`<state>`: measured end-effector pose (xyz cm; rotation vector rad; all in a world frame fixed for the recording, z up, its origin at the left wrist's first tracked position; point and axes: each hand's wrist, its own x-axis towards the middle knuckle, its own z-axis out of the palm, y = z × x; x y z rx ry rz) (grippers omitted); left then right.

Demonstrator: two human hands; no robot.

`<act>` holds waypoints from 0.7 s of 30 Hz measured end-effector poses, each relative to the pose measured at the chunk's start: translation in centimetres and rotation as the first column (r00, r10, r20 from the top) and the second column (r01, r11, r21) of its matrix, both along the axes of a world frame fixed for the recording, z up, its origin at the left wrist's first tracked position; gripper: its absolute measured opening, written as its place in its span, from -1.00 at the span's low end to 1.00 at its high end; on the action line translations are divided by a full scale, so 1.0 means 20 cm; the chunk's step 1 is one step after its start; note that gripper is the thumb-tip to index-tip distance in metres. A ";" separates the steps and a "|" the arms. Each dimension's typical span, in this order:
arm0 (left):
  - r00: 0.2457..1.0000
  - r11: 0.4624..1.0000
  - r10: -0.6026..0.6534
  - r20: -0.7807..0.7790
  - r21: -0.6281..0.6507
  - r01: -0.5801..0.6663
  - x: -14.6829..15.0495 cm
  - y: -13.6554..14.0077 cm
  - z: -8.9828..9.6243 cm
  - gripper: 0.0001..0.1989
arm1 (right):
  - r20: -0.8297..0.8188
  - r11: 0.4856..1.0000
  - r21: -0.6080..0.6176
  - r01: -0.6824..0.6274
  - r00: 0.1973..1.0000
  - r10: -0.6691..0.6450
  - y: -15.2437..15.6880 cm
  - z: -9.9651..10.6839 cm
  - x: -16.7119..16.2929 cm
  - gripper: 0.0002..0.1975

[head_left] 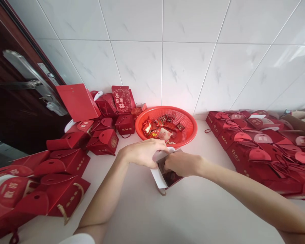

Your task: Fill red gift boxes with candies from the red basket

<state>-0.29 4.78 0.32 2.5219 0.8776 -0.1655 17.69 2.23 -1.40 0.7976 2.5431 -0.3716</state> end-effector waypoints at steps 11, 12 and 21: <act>0.998 0.998 -0.010 0.069 -0.058 0.014 0.00 0.01 -0.02 -0.30 | 0.160 0.980 -0.199 0.001 0.987 0.032 0.00 -0.02 -0.04 -0.84; 0.998 0.999 -0.010 0.068 -0.047 0.013 0.00 0.01 -0.02 -0.29 | 0.172 0.988 -0.156 0.017 0.985 0.010 -0.01 -0.03 -0.04 -0.85; 0.998 0.998 -0.039 0.044 -0.038 0.041 0.02 -0.03 0.01 -0.29 | 0.111 0.984 -0.179 -0.007 0.993 0.027 -0.10 -0.06 -0.02 -0.81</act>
